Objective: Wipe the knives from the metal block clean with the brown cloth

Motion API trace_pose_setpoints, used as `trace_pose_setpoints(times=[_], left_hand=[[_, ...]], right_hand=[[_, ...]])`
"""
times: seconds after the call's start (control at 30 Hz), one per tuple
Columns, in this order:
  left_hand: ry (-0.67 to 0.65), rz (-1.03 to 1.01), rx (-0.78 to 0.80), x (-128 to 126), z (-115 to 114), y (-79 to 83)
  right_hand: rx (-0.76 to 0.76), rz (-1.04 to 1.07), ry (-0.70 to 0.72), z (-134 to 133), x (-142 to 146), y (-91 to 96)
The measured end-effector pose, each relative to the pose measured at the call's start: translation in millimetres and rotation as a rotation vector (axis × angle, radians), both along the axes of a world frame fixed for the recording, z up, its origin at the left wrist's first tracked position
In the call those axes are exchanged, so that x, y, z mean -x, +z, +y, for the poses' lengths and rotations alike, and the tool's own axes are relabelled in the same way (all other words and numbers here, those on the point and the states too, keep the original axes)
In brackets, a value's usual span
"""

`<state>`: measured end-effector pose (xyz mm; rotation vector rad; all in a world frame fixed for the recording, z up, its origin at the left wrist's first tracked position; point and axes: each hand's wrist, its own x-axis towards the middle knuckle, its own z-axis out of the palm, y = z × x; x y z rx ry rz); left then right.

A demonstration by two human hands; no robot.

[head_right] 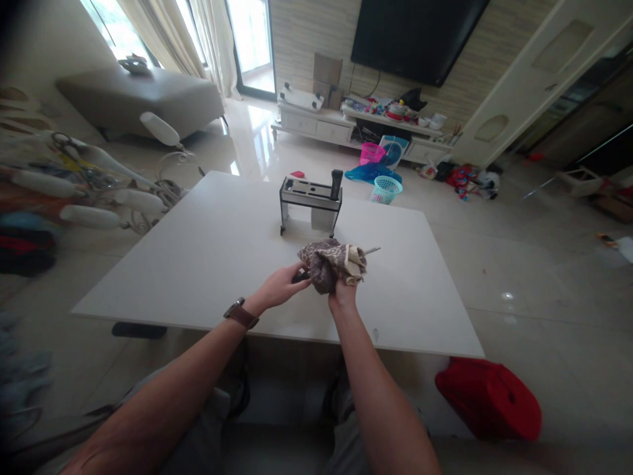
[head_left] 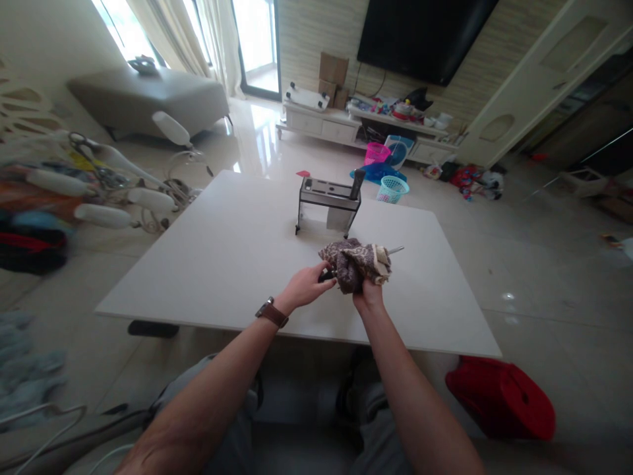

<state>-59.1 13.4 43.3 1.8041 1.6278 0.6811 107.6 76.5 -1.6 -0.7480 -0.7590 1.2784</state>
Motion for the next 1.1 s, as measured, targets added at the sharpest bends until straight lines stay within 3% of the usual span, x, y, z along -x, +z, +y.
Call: trace_pose_setpoints(times=[0.27,0.43,0.67,0.87,0.97,1.1], left_hand=[[-0.050,0.132,-0.006,17.2,2.1,-0.3],[-0.064,0.184,-0.021,26.0,2.2,-0.4],[0.000,0.285,-0.050,27.3,2.4,-2.0],[0.048,0.122,0.052,21.4,3.7,-3.5],[0.052,-0.001,0.047,14.0,4.5,-5.5],[0.049,-0.075,0.029,0.2,5.2,-13.6]], right_hand=[[0.052,0.095,0.023,19.6,-35.3,21.3],[0.162,0.147,-0.053,37.0,-63.6,14.9],[0.159,0.176,-0.146,45.5,-79.3,6.8],[0.231,0.192,-0.091,38.9,-65.8,7.2],[0.198,0.139,-0.016,22.8,-40.8,3.2],[0.156,0.066,-0.015,-6.3,1.6,-6.0]])
